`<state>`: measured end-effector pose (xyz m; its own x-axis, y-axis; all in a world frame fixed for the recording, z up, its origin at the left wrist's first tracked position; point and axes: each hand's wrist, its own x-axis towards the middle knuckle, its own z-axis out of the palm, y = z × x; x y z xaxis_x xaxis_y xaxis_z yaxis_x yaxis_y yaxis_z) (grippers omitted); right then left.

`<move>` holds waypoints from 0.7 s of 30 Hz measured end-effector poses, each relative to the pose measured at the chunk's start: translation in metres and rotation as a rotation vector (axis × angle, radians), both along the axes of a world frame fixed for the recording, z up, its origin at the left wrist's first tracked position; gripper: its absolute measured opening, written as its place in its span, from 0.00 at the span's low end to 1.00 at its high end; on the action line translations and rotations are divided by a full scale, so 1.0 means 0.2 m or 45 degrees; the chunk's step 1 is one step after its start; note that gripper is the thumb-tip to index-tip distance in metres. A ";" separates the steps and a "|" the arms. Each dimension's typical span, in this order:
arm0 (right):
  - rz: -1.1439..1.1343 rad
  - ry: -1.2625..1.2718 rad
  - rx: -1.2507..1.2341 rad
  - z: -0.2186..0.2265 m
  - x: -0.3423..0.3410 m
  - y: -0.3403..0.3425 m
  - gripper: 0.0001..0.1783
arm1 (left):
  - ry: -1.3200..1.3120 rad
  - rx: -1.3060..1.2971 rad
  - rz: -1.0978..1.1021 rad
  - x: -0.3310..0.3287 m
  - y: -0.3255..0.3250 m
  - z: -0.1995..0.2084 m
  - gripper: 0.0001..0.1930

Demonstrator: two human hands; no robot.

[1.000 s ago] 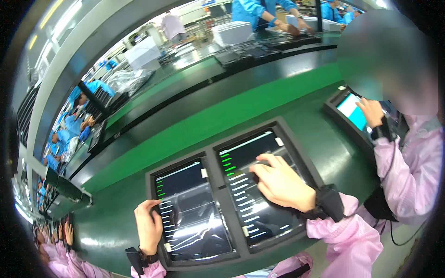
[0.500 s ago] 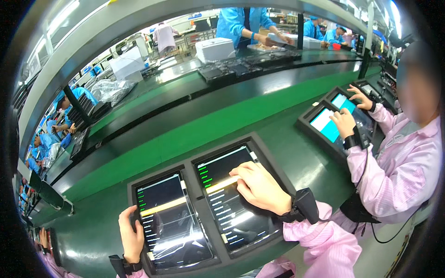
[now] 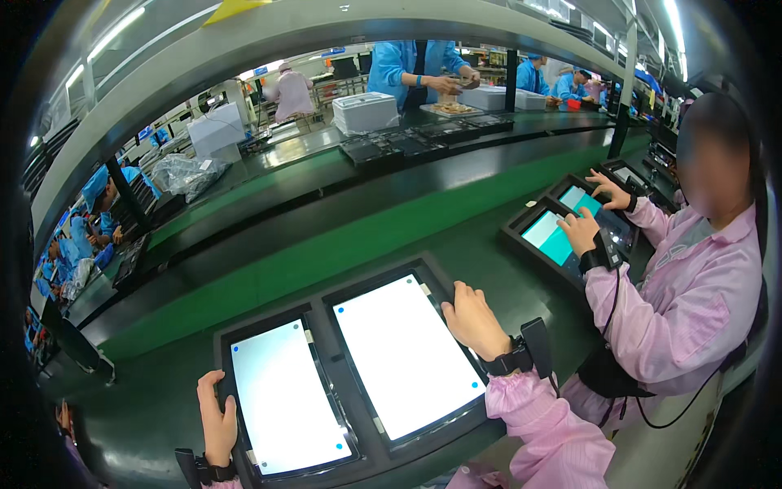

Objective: The person tests tablet screens on an assembly line by tapping on-screen options and swiping across the display surfaces along test lines by hand.

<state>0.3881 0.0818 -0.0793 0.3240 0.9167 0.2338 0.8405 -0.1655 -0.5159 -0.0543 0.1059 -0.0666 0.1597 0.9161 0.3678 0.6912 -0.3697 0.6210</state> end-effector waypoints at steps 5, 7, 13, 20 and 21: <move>0.034 -0.020 0.011 0.02 0.00 0.01 0.21 | -0.012 0.002 -0.023 0.01 0.00 0.00 0.22; 0.036 -0.016 0.005 0.01 -0.01 0.01 0.22 | -0.027 -0.015 -0.018 0.01 0.00 0.00 0.22; 0.057 -0.033 0.051 -0.01 -0.01 0.00 0.25 | -0.017 -0.013 -0.022 0.00 0.01 0.00 0.22; 0.061 -0.040 0.024 -0.01 -0.01 0.01 0.27 | 0.034 -0.002 -0.019 0.01 0.00 0.02 0.23; 0.062 -0.037 0.017 -0.01 -0.01 0.01 0.27 | 0.039 0.003 -0.019 0.01 0.00 0.02 0.23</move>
